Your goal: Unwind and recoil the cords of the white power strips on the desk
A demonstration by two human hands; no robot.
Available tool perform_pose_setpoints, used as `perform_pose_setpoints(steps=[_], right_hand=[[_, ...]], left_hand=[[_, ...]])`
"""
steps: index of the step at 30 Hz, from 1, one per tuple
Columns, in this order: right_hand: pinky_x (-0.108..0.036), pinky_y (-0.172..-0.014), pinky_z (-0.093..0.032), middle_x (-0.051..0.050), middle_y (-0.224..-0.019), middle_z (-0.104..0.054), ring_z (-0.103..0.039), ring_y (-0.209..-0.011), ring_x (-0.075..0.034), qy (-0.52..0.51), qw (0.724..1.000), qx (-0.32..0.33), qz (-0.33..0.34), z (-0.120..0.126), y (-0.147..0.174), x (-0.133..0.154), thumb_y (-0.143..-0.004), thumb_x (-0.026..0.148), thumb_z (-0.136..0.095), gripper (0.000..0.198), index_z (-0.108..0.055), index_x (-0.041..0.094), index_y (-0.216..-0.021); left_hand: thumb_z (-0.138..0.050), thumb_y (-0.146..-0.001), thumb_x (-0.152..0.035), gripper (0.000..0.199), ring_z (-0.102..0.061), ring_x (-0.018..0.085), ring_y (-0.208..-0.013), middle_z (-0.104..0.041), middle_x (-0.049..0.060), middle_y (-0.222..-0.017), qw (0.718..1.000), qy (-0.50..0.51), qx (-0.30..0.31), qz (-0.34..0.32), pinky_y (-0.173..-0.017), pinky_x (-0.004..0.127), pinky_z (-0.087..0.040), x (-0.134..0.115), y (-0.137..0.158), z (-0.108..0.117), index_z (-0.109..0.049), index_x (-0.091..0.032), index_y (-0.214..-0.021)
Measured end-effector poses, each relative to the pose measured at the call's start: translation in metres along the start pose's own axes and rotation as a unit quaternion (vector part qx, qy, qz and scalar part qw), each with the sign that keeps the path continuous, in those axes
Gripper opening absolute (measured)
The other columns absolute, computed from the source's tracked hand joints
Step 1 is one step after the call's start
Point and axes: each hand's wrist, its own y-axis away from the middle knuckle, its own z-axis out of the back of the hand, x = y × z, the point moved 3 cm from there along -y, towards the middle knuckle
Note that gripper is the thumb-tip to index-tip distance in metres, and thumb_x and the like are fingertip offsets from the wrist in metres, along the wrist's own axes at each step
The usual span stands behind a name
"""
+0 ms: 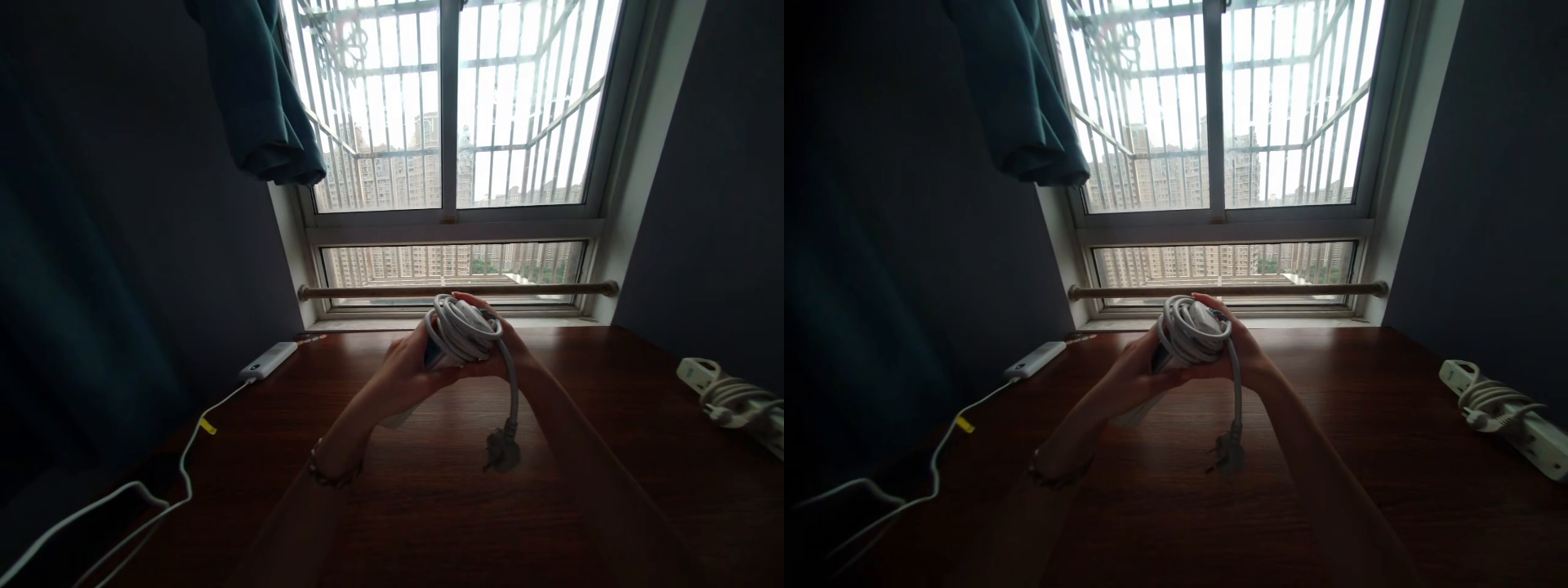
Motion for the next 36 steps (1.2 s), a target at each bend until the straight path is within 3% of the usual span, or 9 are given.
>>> perform_pose_setpoints(steps=[5, 9, 11, 14, 17, 21, 30, 36], right_hand=[[-0.047, -0.100, -0.040, -0.008, -0.121, -0.054, -0.053, -0.113, -0.029, 0.013, 1.000, -0.012, 0.002, -0.005, 0.001, -0.003, -0.044, 0.030, -0.086, 0.097, -0.041, 0.026, -0.130], [-0.046, -0.099, -0.043, -0.010, -0.133, -0.044, -0.050, -0.118, -0.029, -0.011, 0.999, -0.040, 0.013, -0.012, 0.003, -0.001, -0.051, 0.030, -0.084, 0.100, -0.029, 0.031, -0.135], [-0.046, -0.100, -0.041, -0.011, -0.139, -0.038, -0.046, -0.123, -0.029, 0.018, 0.997, -0.056, 0.043, -0.013, 0.004, 0.003, -0.053, 0.033, -0.083, 0.100, -0.027, 0.031, -0.136], [-0.047, -0.102, -0.040, -0.013, -0.141, -0.035, -0.041, -0.126, -0.032, 0.141, 0.982, -0.081, 0.091, -0.010, 0.005, 0.011, -0.049, 0.040, -0.084, 0.102, -0.032, 0.026, -0.135], [-0.046, -0.098, -0.043, -0.012, -0.129, -0.047, -0.045, -0.120, -0.031, 0.265, 0.946, -0.110, 0.154, -0.006, 0.006, 0.020, -0.047, 0.043, -0.084, 0.093, -0.043, 0.023, -0.128], [-0.040, -0.089, -0.049, -0.008, -0.109, -0.061, -0.058, -0.103, -0.027, 0.314, 0.919, -0.134, 0.195, -0.006, 0.009, 0.029, -0.054, 0.035, -0.082, 0.067, -0.057, 0.023, -0.115], [-0.042, -0.089, -0.050, -0.003, -0.094, -0.070, -0.065, -0.091, -0.025, 0.275, 0.939, -0.141, 0.154, 0.004, 0.010, 0.036, -0.057, 0.028, -0.080, 0.041, -0.068, 0.025, -0.096], [-0.037, -0.087, -0.049, -0.005, -0.104, -0.065, -0.061, -0.099, -0.025, 0.271, 0.945, -0.098, 0.153, 0.004, 0.006, 0.037, -0.057, 0.031, -0.081, 0.051, -0.063, 0.024, -0.104]], left_hand=[[-0.073, -0.067, -0.035, 0.059, -0.057, 0.025, -0.098, -0.062, 0.007, -0.111, 0.996, 0.086, -0.008, -0.017, -0.083, 0.035, -0.045, 0.012, -0.003, -0.004, -0.048, -0.020, -0.118], [-0.073, -0.067, -0.033, 0.052, -0.059, 0.024, -0.098, -0.065, 0.006, -0.108, 0.991, 0.133, -0.014, 0.008, -0.082, 0.034, -0.047, 0.014, -0.005, -0.007, -0.053, -0.018, -0.112], [-0.073, -0.065, -0.035, 0.052, -0.060, 0.024, -0.096, -0.066, 0.006, -0.105, 0.993, 0.118, -0.018, 0.024, -0.080, 0.034, -0.048, 0.014, -0.005, -0.006, -0.054, -0.018, -0.111], [-0.075, -0.061, -0.041, 0.056, -0.061, 0.025, -0.092, -0.066, 0.007, -0.102, 0.997, 0.060, -0.026, 0.045, -0.076, 0.034, -0.048, 0.011, -0.005, -0.004, -0.055, -0.017, -0.108], [-0.072, -0.063, -0.042, 0.051, -0.061, 0.024, -0.086, -0.066, 0.007, -0.097, 0.998, -0.005, -0.023, 0.055, -0.071, 0.033, -0.048, 0.007, -0.003, -0.002, -0.054, -0.017, -0.104], [-0.066, -0.068, -0.043, 0.044, -0.060, 0.023, -0.080, -0.066, 0.005, -0.093, 0.996, -0.074, -0.018, 0.055, -0.068, 0.032, -0.045, 0.001, -0.001, 0.000, -0.053, -0.018, -0.101], [-0.067, -0.068, -0.046, 0.047, -0.056, 0.022, -0.079, -0.063, 0.006, -0.091, 0.997, -0.049, 0.031, 0.060, -0.068, 0.033, -0.044, -0.009, -0.002, -0.004, -0.054, -0.015, -0.101], [-0.069, -0.068, -0.043, 0.046, -0.057, 0.020, -0.080, -0.063, 0.004, -0.092, 0.997, 0.021, -0.041, 0.061, -0.070, 0.031, -0.044, 0.000, -0.004, -0.010, -0.054, -0.017, -0.102]])
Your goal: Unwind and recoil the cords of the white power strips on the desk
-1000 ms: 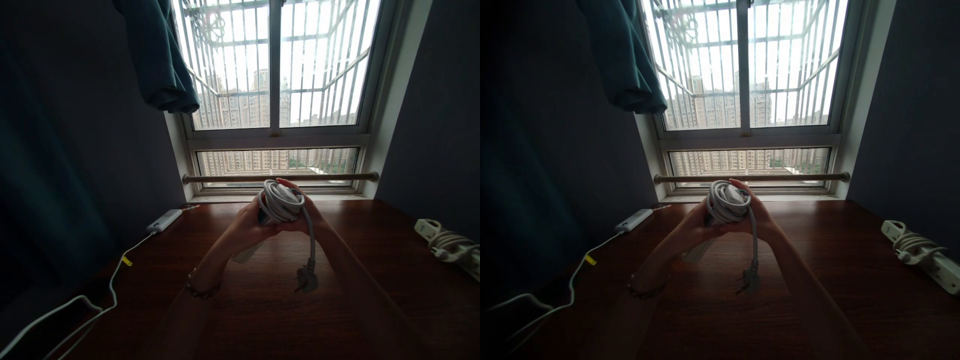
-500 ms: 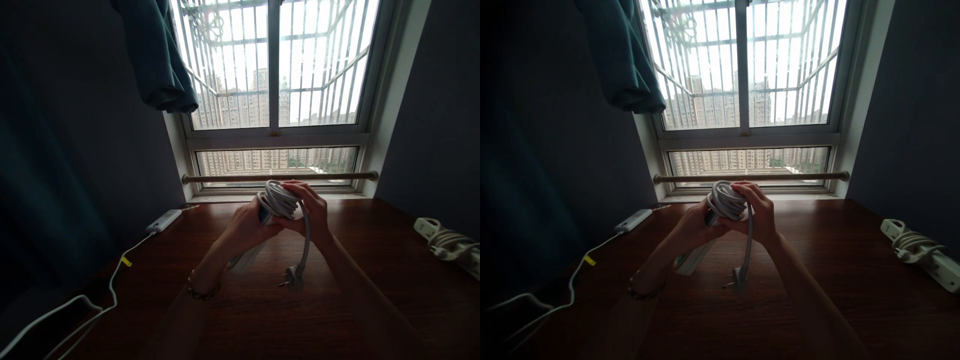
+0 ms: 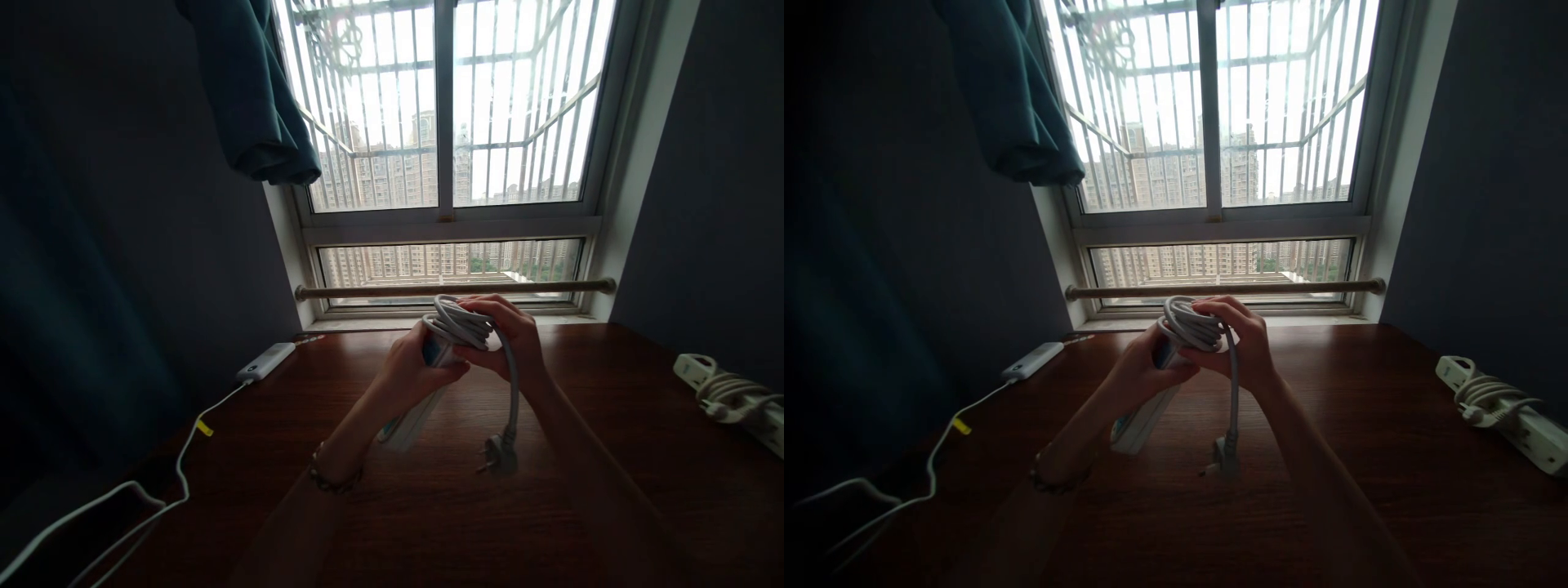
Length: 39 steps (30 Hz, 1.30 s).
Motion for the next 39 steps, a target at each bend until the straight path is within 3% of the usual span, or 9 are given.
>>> perform_pose_setpoints(steps=[4, 9, 13, 19, 24, 30, 35, 39], right_hand=[[-0.041, -0.100, -0.040, -0.009, -0.121, -0.055, -0.049, -0.117, -0.028, -0.030, 0.999, 0.013, 0.000, -0.005, -0.001, -0.005, -0.055, 0.040, -0.082, 0.073, -0.052, 0.024, -0.120], [-0.045, -0.107, -0.034, -0.010, -0.137, -0.041, -0.035, -0.130, -0.031, -0.078, 0.995, 0.045, -0.034, -0.012, 0.001, -0.012, -0.050, 0.042, -0.084, 0.093, -0.041, 0.027, -0.132], [-0.046, -0.104, -0.038, -0.011, -0.138, -0.041, -0.042, -0.125, -0.032, -0.120, 0.987, 0.071, -0.079, -0.015, 0.005, -0.015, -0.051, 0.039, -0.085, 0.099, -0.036, 0.027, -0.135], [-0.044, -0.100, -0.042, -0.010, -0.130, -0.051, -0.053, -0.115, -0.030, -0.086, 0.992, 0.066, -0.072, -0.014, 0.007, -0.011, -0.058, 0.032, -0.080, 0.085, -0.040, 0.024, -0.132], [-0.042, -0.096, -0.045, -0.010, -0.131, -0.051, -0.053, -0.114, -0.030, -0.069, 0.993, 0.068, -0.075, -0.015, 0.006, -0.008, -0.053, 0.031, -0.083, 0.091, -0.039, 0.025, -0.132], [-0.039, -0.095, -0.044, -0.009, -0.124, -0.055, -0.055, -0.110, -0.029, -0.062, 0.992, 0.087, -0.064, -0.019, 0.006, -0.003, -0.053, 0.032, -0.083, 0.092, -0.038, 0.024, -0.132], [-0.038, -0.092, -0.045, -0.010, -0.119, -0.057, -0.056, -0.107, -0.028, -0.044, 0.994, 0.083, -0.061, -0.021, 0.005, 0.003, -0.052, 0.034, -0.082, 0.090, -0.039, 0.023, -0.131], [-0.038, -0.092, -0.045, -0.009, -0.120, -0.057, -0.057, -0.107, -0.028, -0.057, 0.993, 0.086, -0.063, -0.019, 0.005, 0.002, -0.053, 0.034, -0.083, 0.095, -0.035, 0.024, -0.134]], left_hand=[[-0.071, -0.067, -0.044, 0.051, -0.058, 0.020, -0.084, -0.064, 0.003, -0.096, 0.999, 0.024, -0.038, -0.009, -0.073, 0.031, -0.045, 0.005, -0.001, 0.002, -0.053, -0.019, -0.108], [-0.071, -0.067, -0.044, 0.058, -0.058, 0.022, -0.089, -0.064, 0.004, -0.101, 1.000, 0.022, -0.016, -0.012, -0.079, 0.033, -0.045, 0.006, 0.001, 0.008, -0.051, -0.022, -0.117], [-0.070, -0.070, -0.039, 0.056, -0.057, 0.023, -0.095, -0.061, 0.005, -0.107, 0.997, 0.065, 0.019, -0.031, -0.083, 0.035, -0.045, 0.008, -0.001, 0.007, -0.050, -0.022, -0.119], [-0.072, -0.068, -0.034, 0.055, -0.045, 0.026, -0.113, -0.045, 0.008, -0.121, 0.994, 0.075, 0.042, -0.061, -0.097, 0.039, -0.040, 0.008, -0.001, 0.008, -0.053, -0.024, -0.119], [-0.073, -0.068, -0.035, 0.056, -0.042, 0.026, -0.116, -0.045, 0.008, -0.117, 0.993, 0.085, 0.056, -0.067, -0.102, 0.040, -0.036, 0.007, -0.001, 0.011, -0.053, -0.024, -0.119], [-0.073, -0.066, -0.029, 0.056, -0.058, 0.022, -0.098, -0.062, 0.007, -0.109, 0.988, 0.116, 0.063, -0.079, -0.086, 0.034, -0.047, 0.010, -0.005, 0.001, -0.051, -0.018, -0.116], [-0.077, -0.057, -0.032, 0.054, -0.062, 0.024, -0.091, -0.067, 0.005, -0.102, 0.998, 0.039, -0.001, -0.053, -0.077, 0.033, -0.049, 0.008, -0.005, 0.001, -0.057, -0.018, -0.105], [-0.074, -0.062, -0.036, 0.043, -0.063, 0.022, -0.082, -0.069, 0.003, -0.091, 0.998, 0.024, 0.000, -0.053, -0.072, 0.031, -0.049, 0.002, -0.001, 0.006, -0.060, -0.018, -0.099]])
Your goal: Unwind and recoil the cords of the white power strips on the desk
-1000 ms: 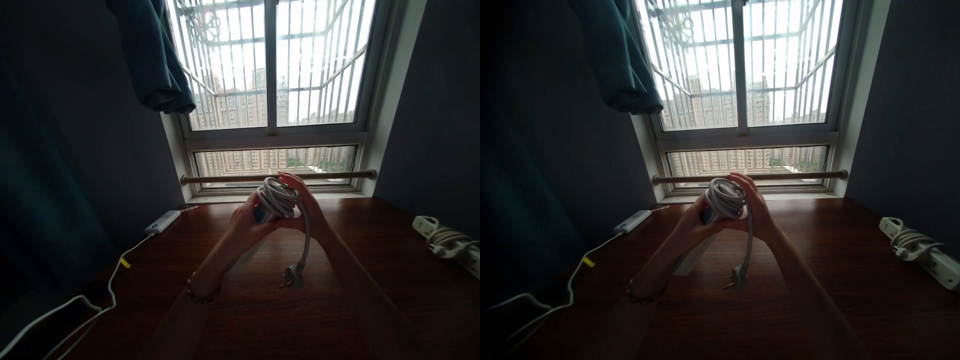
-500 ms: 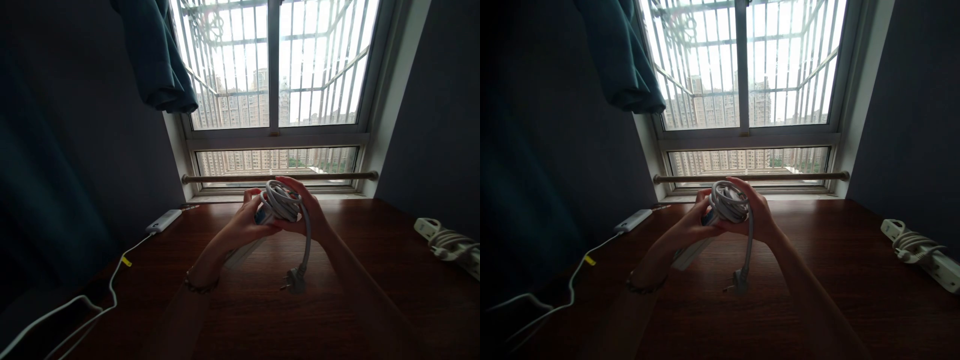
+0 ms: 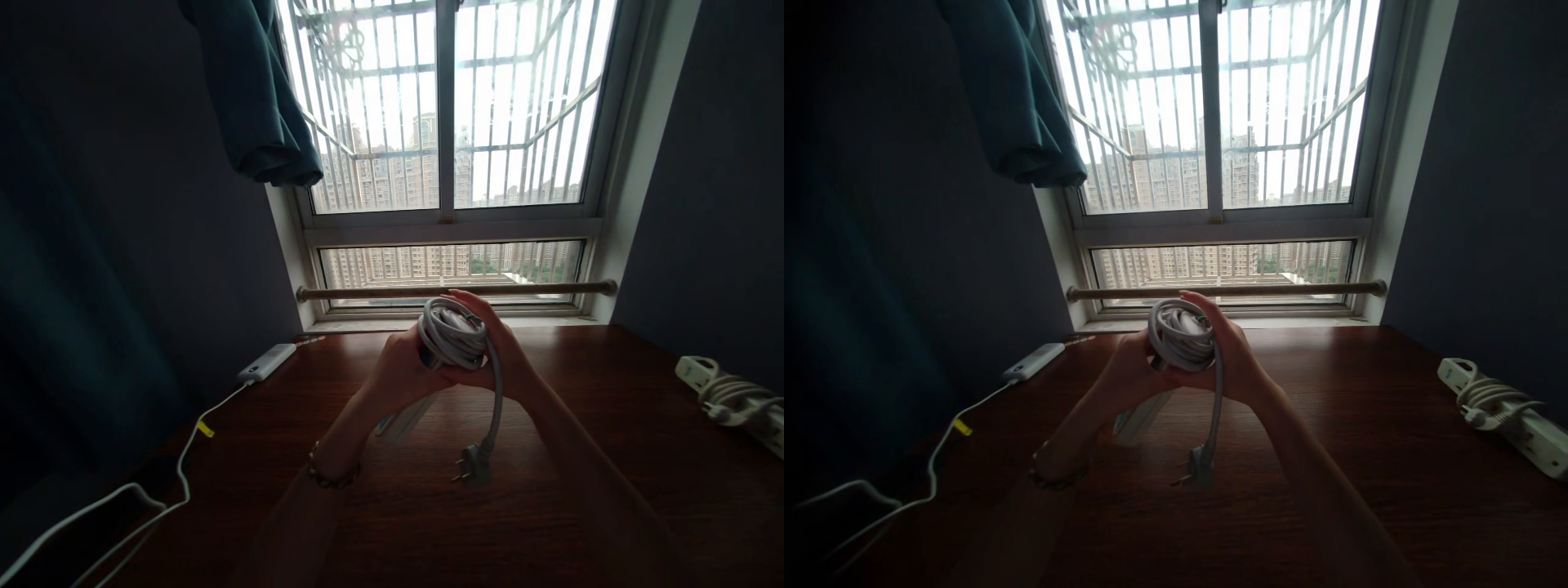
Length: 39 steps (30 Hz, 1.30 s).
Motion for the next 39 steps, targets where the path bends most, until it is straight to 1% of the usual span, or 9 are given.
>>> perform_pose_setpoints(steps=[6, 14, 18, 22, 26, 29, 32, 35, 39], right_hand=[[-0.037, -0.092, -0.046, -0.010, -0.126, -0.055, -0.056, -0.111, -0.028, 0.006, 1.000, -0.019, 0.016, 0.004, 0.001, 0.001, -0.055, 0.034, -0.081, 0.077, -0.047, 0.023, -0.124], [-0.037, -0.093, -0.046, -0.011, -0.122, -0.058, -0.056, -0.111, -0.028, 0.079, 0.995, -0.054, 0.033, 0.008, -0.001, -0.001, -0.053, 0.037, -0.081, 0.074, -0.054, 0.021, -0.120], [-0.033, -0.079, -0.051, -0.009, -0.106, -0.067, -0.064, -0.090, -0.025, 0.091, 0.994, -0.062, 0.007, 0.008, 0.002, -0.004, -0.052, 0.033, -0.079, 0.070, -0.059, 0.018, -0.117], [-0.027, -0.062, -0.049, -0.005, -0.086, -0.070, -0.062, -0.066, -0.017, 0.058, 0.996, -0.067, -0.033, 0.009, 0.006, -0.008, -0.057, 0.032, -0.074, 0.061, -0.063, 0.014, -0.113], [-0.022, -0.050, -0.043, 0.001, -0.065, -0.064, -0.052, -0.052, -0.011, 0.021, 0.996, -0.057, -0.068, 0.013, 0.007, -0.008, -0.058, 0.029, -0.073, 0.035, -0.070, 0.011, -0.088], [-0.022, -0.053, -0.044, 0.001, -0.068, -0.065, -0.054, -0.055, -0.012, 0.003, 0.996, -0.050, -0.079, 0.015, 0.005, -0.005, -0.058, 0.027, -0.073, 0.030, -0.070, 0.012, -0.084], [-0.025, -0.059, -0.048, -0.002, -0.080, -0.069, -0.060, -0.064, -0.016, 0.003, 0.996, -0.052, -0.079, 0.013, 0.003, -0.003, -0.059, 0.028, -0.075, 0.052, -0.064, 0.013, -0.108], [-0.030, -0.074, -0.050, -0.007, -0.102, -0.068, -0.064, -0.086, -0.023, 0.001, 0.998, -0.036, -0.045, 0.007, 0.001, 0.001, -0.058, 0.031, -0.077, 0.068, -0.056, 0.016, -0.121], [-0.037, -0.090, -0.047, -0.011, -0.119, -0.061, -0.059, -0.106, -0.027, 0.020, 0.999, -0.025, 0.022, 0.004, -0.002, 0.007, -0.058, 0.037, -0.079, 0.077, -0.050, 0.020, -0.127]], left_hand=[[-0.076, -0.060, -0.041, 0.051, -0.062, 0.022, -0.080, -0.068, 0.003, -0.092, 0.999, 0.031, -0.005, 0.023, -0.069, 0.031, -0.049, 0.007, 0.002, -0.002, -0.059, -0.017, -0.102], [-0.074, -0.061, -0.035, 0.044, -0.060, 0.023, -0.085, -0.068, 0.004, -0.093, 0.997, 0.068, 0.016, 0.046, -0.074, 0.033, -0.048, 0.012, -0.001, -0.006, -0.061, -0.017, -0.099], [-0.072, -0.064, -0.034, 0.041, -0.058, 0.022, -0.084, -0.066, 0.003, -0.092, 0.997, 0.061, 0.039, 0.036, -0.072, 0.031, -0.047, 0.011, 0.000, -0.005, -0.060, -0.017, -0.099], [-0.071, -0.067, -0.041, 0.043, -0.057, 0.020, -0.082, -0.064, 0.003, -0.090, 0.996, 0.023, 0.081, 0.037, -0.071, 0.030, -0.046, 0.001, 0.003, -0.003, -0.059, -0.017, -0.100], [-0.070, -0.067, -0.046, 0.048, -0.056, 0.020, -0.080, -0.063, 0.004, -0.091, 0.995, -0.012, 0.094, 0.037, -0.069, 0.031, -0.045, -0.007, 0.005, -0.003, -0.058, -0.018, -0.104], [-0.070, -0.065, -0.048, 0.048, -0.055, 0.018, -0.074, -0.063, 0.002, -0.086, 0.995, -0.031, 0.085, 0.031, -0.064, 0.029, -0.043, -0.008, 0.005, -0.003, -0.058, -0.018, -0.100], [-0.071, -0.065, -0.046, 0.044, -0.055, 0.018, -0.072, -0.063, 0.003, -0.083, 0.997, -0.033, 0.058, 0.024, -0.062, 0.028, -0.043, -0.005, 0.005, 0.000, -0.058, -0.017, -0.095], [-0.072, -0.065, -0.043, 0.043, -0.056, 0.018, -0.072, -0.065, 0.003, -0.085, 0.999, 0.011, 0.025, 0.024, -0.063, 0.028, -0.044, 0.000, 0.003, 0.003, -0.058, -0.016, -0.096], [-0.076, -0.062, -0.041, 0.049, -0.059, 0.020, -0.079, -0.067, 0.005, -0.091, 0.998, 0.066, 0.009, 0.016, -0.070, 0.030, -0.046, 0.003, 0.002, 0.006, -0.059, -0.016, -0.101]])
